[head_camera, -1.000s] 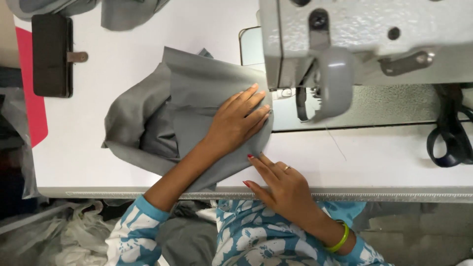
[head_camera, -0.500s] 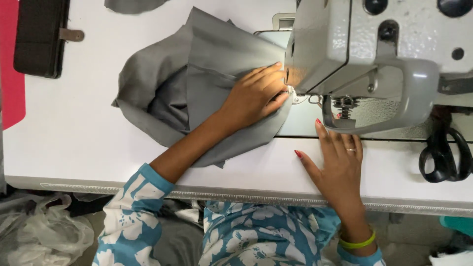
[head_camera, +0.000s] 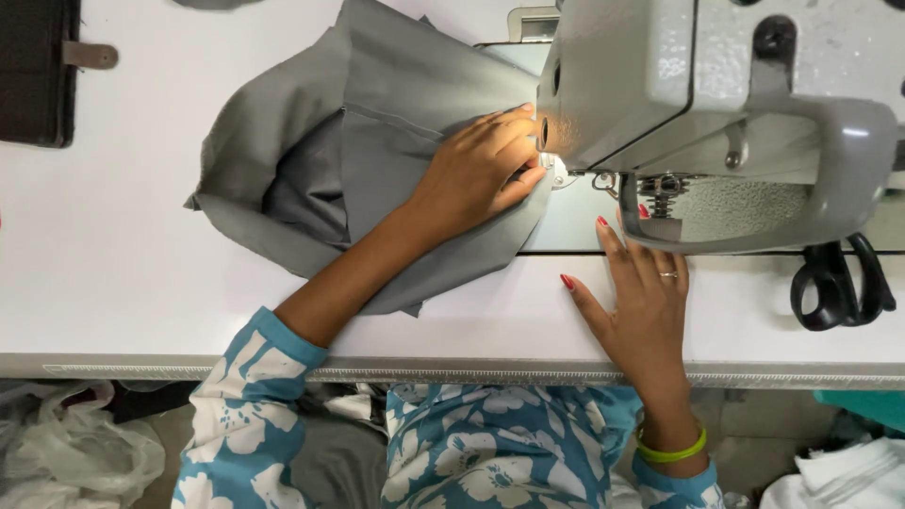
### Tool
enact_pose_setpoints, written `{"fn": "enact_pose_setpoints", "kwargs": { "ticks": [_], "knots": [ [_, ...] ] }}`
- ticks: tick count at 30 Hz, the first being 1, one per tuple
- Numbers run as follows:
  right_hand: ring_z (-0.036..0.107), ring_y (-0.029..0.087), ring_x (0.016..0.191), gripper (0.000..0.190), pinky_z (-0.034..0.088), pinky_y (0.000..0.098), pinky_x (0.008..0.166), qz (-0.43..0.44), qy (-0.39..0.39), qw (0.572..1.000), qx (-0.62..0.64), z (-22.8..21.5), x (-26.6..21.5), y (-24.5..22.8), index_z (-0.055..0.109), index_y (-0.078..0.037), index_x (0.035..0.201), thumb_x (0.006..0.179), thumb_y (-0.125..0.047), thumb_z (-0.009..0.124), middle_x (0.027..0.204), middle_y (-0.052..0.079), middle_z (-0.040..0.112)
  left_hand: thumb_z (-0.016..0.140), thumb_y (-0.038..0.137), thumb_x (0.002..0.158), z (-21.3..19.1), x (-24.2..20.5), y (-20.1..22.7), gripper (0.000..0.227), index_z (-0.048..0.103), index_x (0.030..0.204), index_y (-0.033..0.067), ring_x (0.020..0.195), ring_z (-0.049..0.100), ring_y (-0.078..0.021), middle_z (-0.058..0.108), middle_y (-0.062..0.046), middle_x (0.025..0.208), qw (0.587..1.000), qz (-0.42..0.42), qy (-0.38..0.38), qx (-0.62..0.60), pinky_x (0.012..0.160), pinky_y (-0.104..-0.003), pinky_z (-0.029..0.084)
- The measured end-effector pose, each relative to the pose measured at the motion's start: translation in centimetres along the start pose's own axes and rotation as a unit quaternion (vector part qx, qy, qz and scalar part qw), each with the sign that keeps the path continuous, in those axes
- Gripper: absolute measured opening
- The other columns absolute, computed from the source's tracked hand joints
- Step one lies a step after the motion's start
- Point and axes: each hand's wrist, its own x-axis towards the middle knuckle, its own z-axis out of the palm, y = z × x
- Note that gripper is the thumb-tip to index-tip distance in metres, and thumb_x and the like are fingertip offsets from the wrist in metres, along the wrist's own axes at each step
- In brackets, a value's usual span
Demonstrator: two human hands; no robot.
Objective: A person is using an industrial sewing machine to stitch together a grey fabric item.
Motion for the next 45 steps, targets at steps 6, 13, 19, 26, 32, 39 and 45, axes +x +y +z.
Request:
{"fn": "enact_pose_setpoints", "kwargs": {
  "ticks": [6,13,19,26,32,39,45],
  "knots": [
    [0.051,0.033,0.136,0.063,0.030,0.0500,0.122,0.018,-0.007,1.000,0.011,0.3,0.0,0.1,0.058,-0.006,0.145,0.095,-0.042,0.071,0.156,0.015,0.053,0.074,0.014,0.095,-0.8,0.3,0.3,0.015,0.063,0.089,0.0057,0.132,0.061,-0.0326,0.068,-0.011,0.122,1.000,0.001,-0.008,-0.027,0.107,-0.043,0.051],
    [0.046,0.030,0.146,0.058,0.027,0.0484,0.124,0.010,0.020,1.000,0.005,0.3,-0.1,0.2,0.060,-0.009,0.143,0.094,-0.038,0.072,0.155,0.013,0.053,0.071,0.008,0.090,-0.7,0.3,0.3,0.009,0.063,0.087,0.0041,0.129,0.061,-0.0355,0.068,-0.014,0.121,0.999,-0.002,-0.007,-0.047,0.103,-0.045,0.051],
    [0.045,0.030,0.148,0.056,0.029,0.0474,0.124,-0.004,0.038,0.999,0.010,0.5,0.1,0.3,0.060,-0.008,0.142,0.095,-0.037,0.070,0.154,0.013,0.054,0.072,0.008,0.088,-0.3,0.2,0.3,0.010,0.062,0.087,0.0030,0.128,0.062,-0.0358,0.068,-0.014,0.117,0.999,0.002,0.022,-0.047,0.103,-0.046,0.050],
    [0.044,0.030,0.148,0.058,0.028,0.0478,0.124,0.004,0.031,0.999,0.014,0.8,-0.1,0.6,0.058,-0.006,0.143,0.096,-0.039,0.069,0.155,0.014,0.053,0.072,0.007,0.087,-0.1,0.2,0.5,0.010,0.062,0.088,0.0029,0.123,0.063,-0.0351,0.068,-0.015,0.117,0.998,-0.008,0.027,-0.059,0.101,-0.045,0.051],
    [0.044,0.030,0.148,0.059,0.028,0.0477,0.123,0.005,0.030,0.999,0.016,0.7,-0.1,0.6,0.059,-0.006,0.143,0.096,-0.039,0.068,0.155,0.015,0.053,0.072,0.006,0.086,0.1,0.1,0.9,0.010,0.062,0.086,0.0036,0.125,0.063,-0.0357,0.069,-0.015,0.115,0.998,-0.021,0.042,-0.043,0.104,-0.045,0.051],
    [0.044,0.029,0.149,0.059,0.028,0.0477,0.125,0.008,0.034,0.999,0.019,0.8,-0.2,0.6,0.059,-0.006,0.143,0.096,-0.040,0.069,0.155,0.014,0.053,0.072,0.007,0.086,0.8,-0.1,0.7,0.011,0.062,0.087,0.0024,0.127,0.062,-0.0375,0.069,-0.018,0.116,0.998,-0.025,0.041,-0.031,0.104,-0.046,0.051],
    [0.044,0.029,0.148,0.059,0.028,0.0475,0.124,0.005,0.040,0.999,0.026,0.6,0.0,0.5,0.059,-0.007,0.144,0.096,-0.040,0.068,0.155,0.014,0.053,0.076,0.014,0.090,-2.1,-1.5,2.2,0.016,0.066,0.099,0.0048,0.129,0.058,-0.0346,0.065,-0.018,0.129,0.999,-0.040,-0.026,-0.001,0.109,-0.045,0.046]
  ]
}}
